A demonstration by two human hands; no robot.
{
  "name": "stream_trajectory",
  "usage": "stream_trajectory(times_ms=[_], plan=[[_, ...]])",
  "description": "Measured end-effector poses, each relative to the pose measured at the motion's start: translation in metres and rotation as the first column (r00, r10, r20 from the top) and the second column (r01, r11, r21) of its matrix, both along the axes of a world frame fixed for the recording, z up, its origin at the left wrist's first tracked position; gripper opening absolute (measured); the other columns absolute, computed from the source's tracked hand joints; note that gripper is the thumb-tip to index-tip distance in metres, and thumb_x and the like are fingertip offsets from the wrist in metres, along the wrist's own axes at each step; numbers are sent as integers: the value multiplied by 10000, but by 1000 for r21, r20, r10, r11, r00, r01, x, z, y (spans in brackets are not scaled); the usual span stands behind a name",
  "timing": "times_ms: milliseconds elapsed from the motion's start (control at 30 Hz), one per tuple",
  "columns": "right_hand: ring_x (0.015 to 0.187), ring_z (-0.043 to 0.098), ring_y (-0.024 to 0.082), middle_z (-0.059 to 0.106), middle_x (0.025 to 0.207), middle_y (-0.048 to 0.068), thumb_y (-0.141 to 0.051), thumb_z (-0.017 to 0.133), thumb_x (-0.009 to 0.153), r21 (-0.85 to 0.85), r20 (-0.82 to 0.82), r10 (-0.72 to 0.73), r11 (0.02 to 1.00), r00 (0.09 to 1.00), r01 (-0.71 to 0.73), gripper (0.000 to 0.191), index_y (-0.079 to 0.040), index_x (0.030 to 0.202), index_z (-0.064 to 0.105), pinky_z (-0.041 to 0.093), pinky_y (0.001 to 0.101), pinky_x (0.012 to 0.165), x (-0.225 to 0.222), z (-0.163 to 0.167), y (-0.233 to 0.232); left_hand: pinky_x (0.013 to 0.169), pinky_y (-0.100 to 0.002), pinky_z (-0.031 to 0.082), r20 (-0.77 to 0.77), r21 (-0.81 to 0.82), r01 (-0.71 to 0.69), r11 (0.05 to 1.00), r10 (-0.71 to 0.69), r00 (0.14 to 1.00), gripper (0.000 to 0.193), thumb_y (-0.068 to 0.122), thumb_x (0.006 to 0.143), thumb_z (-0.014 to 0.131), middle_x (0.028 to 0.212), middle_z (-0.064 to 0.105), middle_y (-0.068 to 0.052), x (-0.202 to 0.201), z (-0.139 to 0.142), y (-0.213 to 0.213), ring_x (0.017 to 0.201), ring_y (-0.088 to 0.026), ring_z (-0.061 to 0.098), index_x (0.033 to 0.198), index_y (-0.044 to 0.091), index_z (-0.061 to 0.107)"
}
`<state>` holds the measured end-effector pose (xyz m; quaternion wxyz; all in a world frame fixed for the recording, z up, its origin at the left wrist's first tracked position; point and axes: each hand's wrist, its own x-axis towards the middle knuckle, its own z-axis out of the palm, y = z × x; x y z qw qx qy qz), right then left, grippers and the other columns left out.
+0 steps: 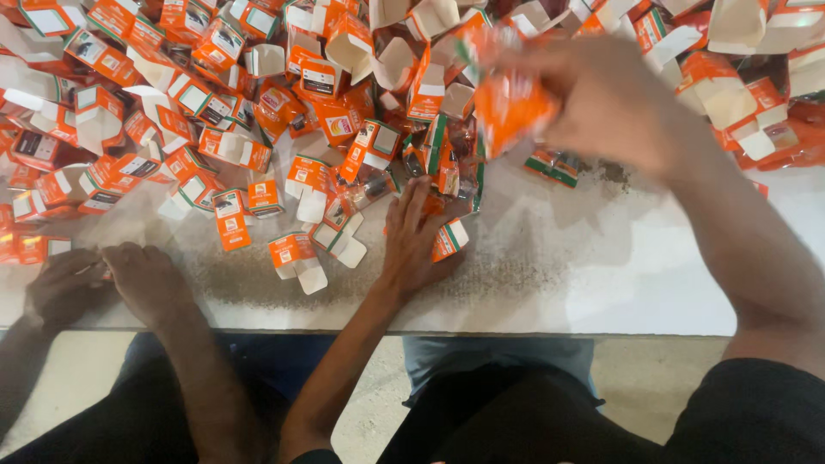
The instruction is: The person picks up flat orange cardboard boxes from a large pile on the table, folds and opens them, and places small packaged items inside, setting the closed boxes back on the table. Other workers at the same table handle the boxes alongside them.
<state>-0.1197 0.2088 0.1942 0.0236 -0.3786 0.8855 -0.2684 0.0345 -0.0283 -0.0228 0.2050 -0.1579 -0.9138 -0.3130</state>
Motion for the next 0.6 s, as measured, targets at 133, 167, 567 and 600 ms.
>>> stream_trajectory(times_ms=[133, 167, 567, 600], plan=[[1091, 539, 448, 534, 1382, 213, -263, 793, 714, 399, -321, 71, 915, 945, 67, 868, -260, 1513, 456, 577, 515, 818, 86, -105, -1, 1231, -642, 263, -75, 40, 126, 991, -123, 990, 582, 366, 706, 905, 1603, 387, -190, 9, -5, -9, 1520, -428, 336, 1205, 128, 722], [1146, 540, 454, 536, 1338, 204, -216, 776, 751, 362, -310, 40, 929, 950, 79, 842, -274, 1527, 452, 580, 508, 834, 87, -132, -5, 1234, -650, 249, -94, 33, 150, 988, -146, 985, 589, 366, 690, 911, 1590, 406, -184, 10, -5, -10, 1511, -418, 352, 1195, 116, 738], [858, 689, 384, 689, 1009, 221, -10, 664, 802, 316, 20, 108, 943, 994, -109, 666, -158, 1444, 570, 545, 492, 732, -9, -58, 4, 1213, -611, 272, -77, 8, 104, 995, -103, 992, 636, 364, 688, 914, 1531, 492, -240, 7, -1, -6, 1478, -415, 412, 1217, 70, 716], [787, 707, 375, 734, 851, 220, -12, 636, 847, 395, 21, -34, 918, 999, 23, 591, -175, 1415, 636, 539, 493, 731, -33, -49, -4, 1216, -611, 276, -116, 16, 112, 994, -109, 987, 624, 368, 695, 921, 1518, 506, -220, 9, -1, -6, 1472, -402, 424, 1208, 83, 710]])
